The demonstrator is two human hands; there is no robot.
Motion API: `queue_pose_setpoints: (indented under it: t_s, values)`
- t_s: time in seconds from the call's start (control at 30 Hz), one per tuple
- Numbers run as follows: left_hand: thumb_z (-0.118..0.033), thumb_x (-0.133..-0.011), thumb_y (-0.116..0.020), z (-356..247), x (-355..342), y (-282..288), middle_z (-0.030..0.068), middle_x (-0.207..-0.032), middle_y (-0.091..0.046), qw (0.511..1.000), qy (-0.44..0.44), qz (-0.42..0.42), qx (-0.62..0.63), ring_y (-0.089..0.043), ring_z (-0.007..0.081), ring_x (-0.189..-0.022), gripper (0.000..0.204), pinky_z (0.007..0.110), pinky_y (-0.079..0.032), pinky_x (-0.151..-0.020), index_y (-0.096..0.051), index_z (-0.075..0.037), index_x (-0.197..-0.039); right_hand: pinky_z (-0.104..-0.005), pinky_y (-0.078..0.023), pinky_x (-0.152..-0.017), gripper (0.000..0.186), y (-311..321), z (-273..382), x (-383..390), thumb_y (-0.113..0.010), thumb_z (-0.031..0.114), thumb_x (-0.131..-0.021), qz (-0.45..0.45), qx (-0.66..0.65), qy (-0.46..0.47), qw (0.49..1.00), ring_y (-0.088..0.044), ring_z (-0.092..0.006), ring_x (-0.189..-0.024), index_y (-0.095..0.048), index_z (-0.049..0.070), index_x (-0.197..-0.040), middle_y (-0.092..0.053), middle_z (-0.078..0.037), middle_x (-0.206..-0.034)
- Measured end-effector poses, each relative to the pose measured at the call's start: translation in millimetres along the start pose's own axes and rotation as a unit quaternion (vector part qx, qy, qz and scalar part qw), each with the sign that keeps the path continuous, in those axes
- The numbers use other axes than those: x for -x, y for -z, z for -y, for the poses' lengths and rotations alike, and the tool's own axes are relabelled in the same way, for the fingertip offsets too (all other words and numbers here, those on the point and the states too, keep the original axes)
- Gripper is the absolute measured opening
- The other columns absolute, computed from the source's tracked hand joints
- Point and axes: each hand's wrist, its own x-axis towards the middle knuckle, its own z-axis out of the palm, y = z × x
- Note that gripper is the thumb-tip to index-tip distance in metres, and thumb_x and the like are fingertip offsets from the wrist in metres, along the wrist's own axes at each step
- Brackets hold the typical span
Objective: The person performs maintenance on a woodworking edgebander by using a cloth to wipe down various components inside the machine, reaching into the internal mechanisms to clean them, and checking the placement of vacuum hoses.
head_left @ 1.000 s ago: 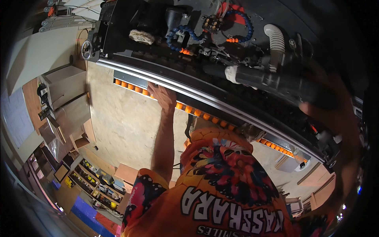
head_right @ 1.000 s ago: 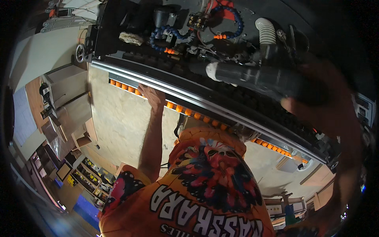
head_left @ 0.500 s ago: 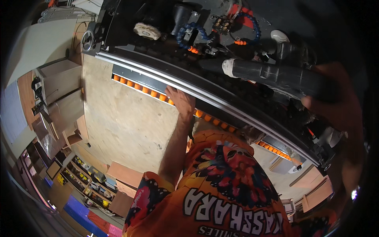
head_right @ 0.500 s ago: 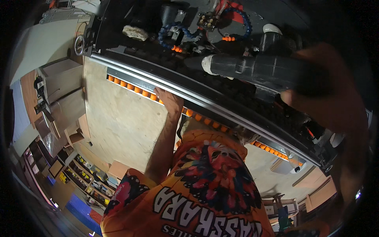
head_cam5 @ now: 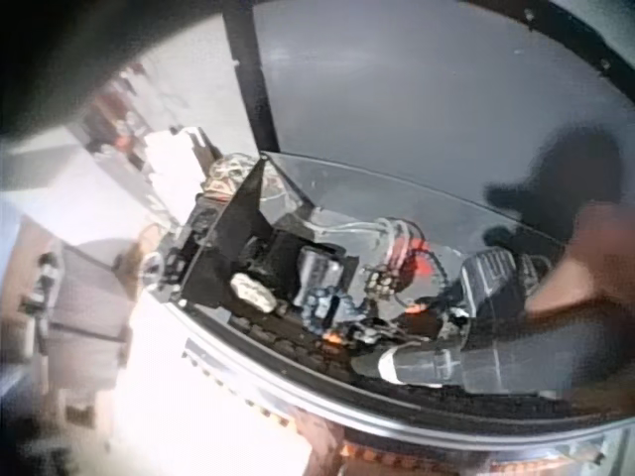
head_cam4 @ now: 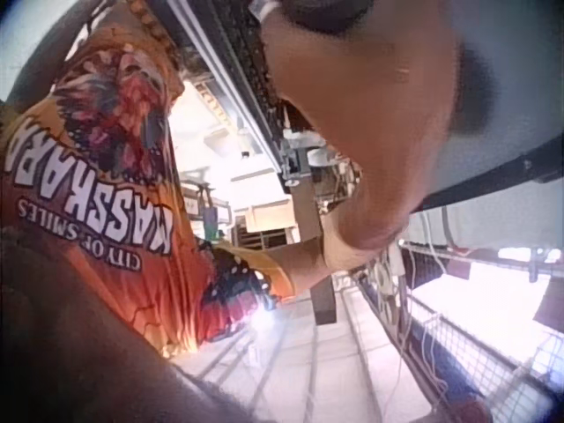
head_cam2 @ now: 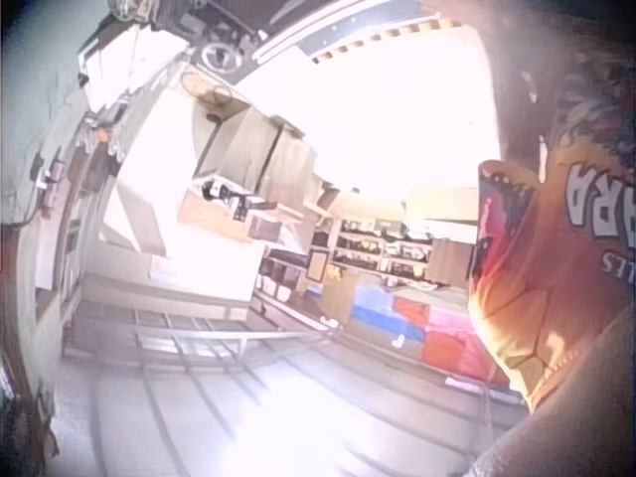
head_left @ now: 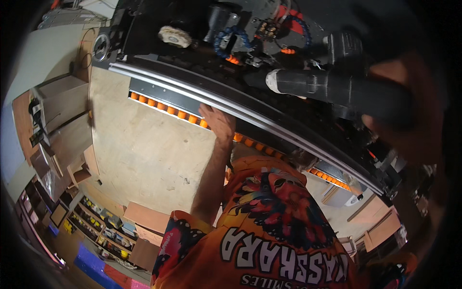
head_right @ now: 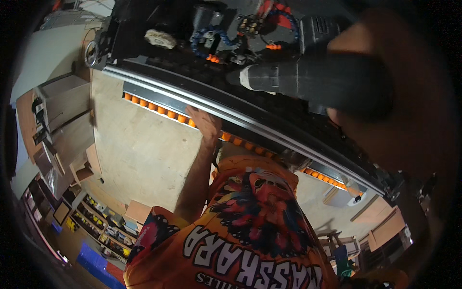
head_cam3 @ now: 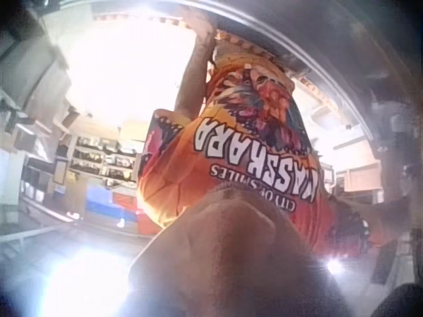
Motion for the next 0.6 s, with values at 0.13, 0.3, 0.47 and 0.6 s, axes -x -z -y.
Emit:
queue_pose_setpoints:
  t_s: [0.13,0.3,0.47,0.6]
  values:
    - [-0.012,-0.086,-0.065,-1.8,0.8,-3.5,0.0244,-0.107,-0.051,0.999,-0.014,-0.02,0.036,-0.045,0.0407,-0.096,0.038,0.052,-0.037,-0.086,-0.056,0.006,-0.118,-0.0441,-0.055,-0.095,0.075,34.9,3.9,10.1,-0.085,-0.008,-0.061,0.066,0.124,0.021,0.99,-0.067,-0.0277,-0.111,-0.058,0.008,-0.129,-0.064,-0.012,-0.112]
    - [-0.017,-0.088,-0.066,-12.1,0.5,-4.9,0.0267,-0.111,-0.052,0.996,-0.024,-0.054,0.064,-0.044,0.0422,-0.097,0.046,0.054,-0.035,-0.089,-0.052,0.005,-0.126,-0.0439,-0.055,-0.095,0.074,27.4,10.5,14.6,-0.086,-0.007,-0.061,0.055,0.136,0.035,0.989,-0.066,-0.028,-0.112,-0.059,0.008,-0.128,-0.064,-0.012,-0.113]
    - [-0.015,-0.089,-0.07,22.1,13.3,7.9,0.031,-0.133,-0.049,0.992,-0.012,-0.05,0.117,-0.044,0.0496,-0.121,0.06,0.06,-0.036,-0.103,-0.046,0.005,-0.141,-0.0437,-0.055,-0.095,0.073,14.7,3.0,1.2,-0.086,-0.007,-0.061,0.048,0.13,0.063,0.988,-0.066,-0.028,-0.112,-0.059,0.008,-0.127,-0.064,-0.012,-0.114]
    - [0.003,-0.088,-0.063,17.0,6.1,19.4,0.0224,-0.121,-0.05,0.991,0.054,0.01,0.118,-0.059,0.0311,-0.095,0.043,0.037,-0.053,-0.077,-0.051,0.005,-0.129,-0.0435,-0.055,-0.094,0.073,26.8,13.2,17.4,-0.086,-0.007,-0.061,0.046,0.145,0.018,0.988,-0.066,-0.028,-0.112,-0.059,0.008,-0.127,-0.064,-0.012,-0.114]
